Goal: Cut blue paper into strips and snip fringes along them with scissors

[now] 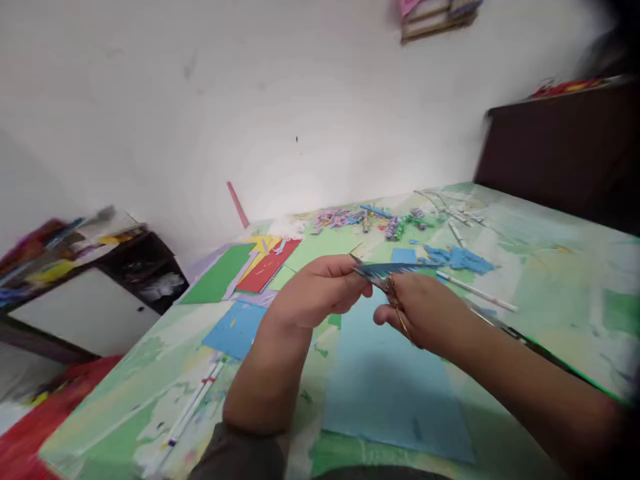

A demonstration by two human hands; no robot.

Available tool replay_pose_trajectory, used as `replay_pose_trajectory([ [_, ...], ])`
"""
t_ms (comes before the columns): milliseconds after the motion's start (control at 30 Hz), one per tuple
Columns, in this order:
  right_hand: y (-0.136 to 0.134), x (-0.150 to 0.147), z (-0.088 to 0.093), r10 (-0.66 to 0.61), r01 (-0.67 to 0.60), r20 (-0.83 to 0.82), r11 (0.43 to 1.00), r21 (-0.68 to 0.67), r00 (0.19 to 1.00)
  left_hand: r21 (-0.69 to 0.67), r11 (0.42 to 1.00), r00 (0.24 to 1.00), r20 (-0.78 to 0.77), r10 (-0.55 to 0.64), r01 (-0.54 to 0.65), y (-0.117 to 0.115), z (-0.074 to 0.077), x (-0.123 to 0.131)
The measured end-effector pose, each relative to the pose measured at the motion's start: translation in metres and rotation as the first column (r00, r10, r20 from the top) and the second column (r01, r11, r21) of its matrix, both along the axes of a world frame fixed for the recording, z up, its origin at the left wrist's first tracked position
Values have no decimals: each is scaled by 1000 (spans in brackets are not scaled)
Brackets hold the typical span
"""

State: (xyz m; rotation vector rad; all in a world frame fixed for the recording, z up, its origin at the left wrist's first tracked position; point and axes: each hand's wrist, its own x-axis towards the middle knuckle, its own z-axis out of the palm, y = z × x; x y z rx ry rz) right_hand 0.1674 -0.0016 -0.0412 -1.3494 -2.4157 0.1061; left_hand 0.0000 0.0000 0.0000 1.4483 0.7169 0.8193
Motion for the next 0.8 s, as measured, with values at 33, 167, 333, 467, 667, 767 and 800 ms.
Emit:
replay_pose_trajectory([
  [33,1,0,0,-17,17,3,1000,14,1000,-12,1000,1000,12,-19,19,1,-1,0],
  [167,3,1,-1,-34,35,-21,998,48,999,4,999,999,23,-35,35,3,-1,1],
  [333,2,3,-3,66,-58,-139,997,59,988,145,976,981,-82,178,-165,-7,2,7],
  [467,2,6,-2,175,-178,-261,984,13,949,136,963,971,-11,237,-234,-7,1,9],
  [667,13,13,-8,194,-229,-404,972,-41,894,123,942,937,200,286,-314,6,-4,7],
  [767,21,14,-15,123,-246,-665,965,-94,736,120,927,924,199,328,-355,14,-6,9],
  [800,24,14,-17,95,-261,-754,960,-104,650,120,928,928,177,328,-352,16,-8,10],
])
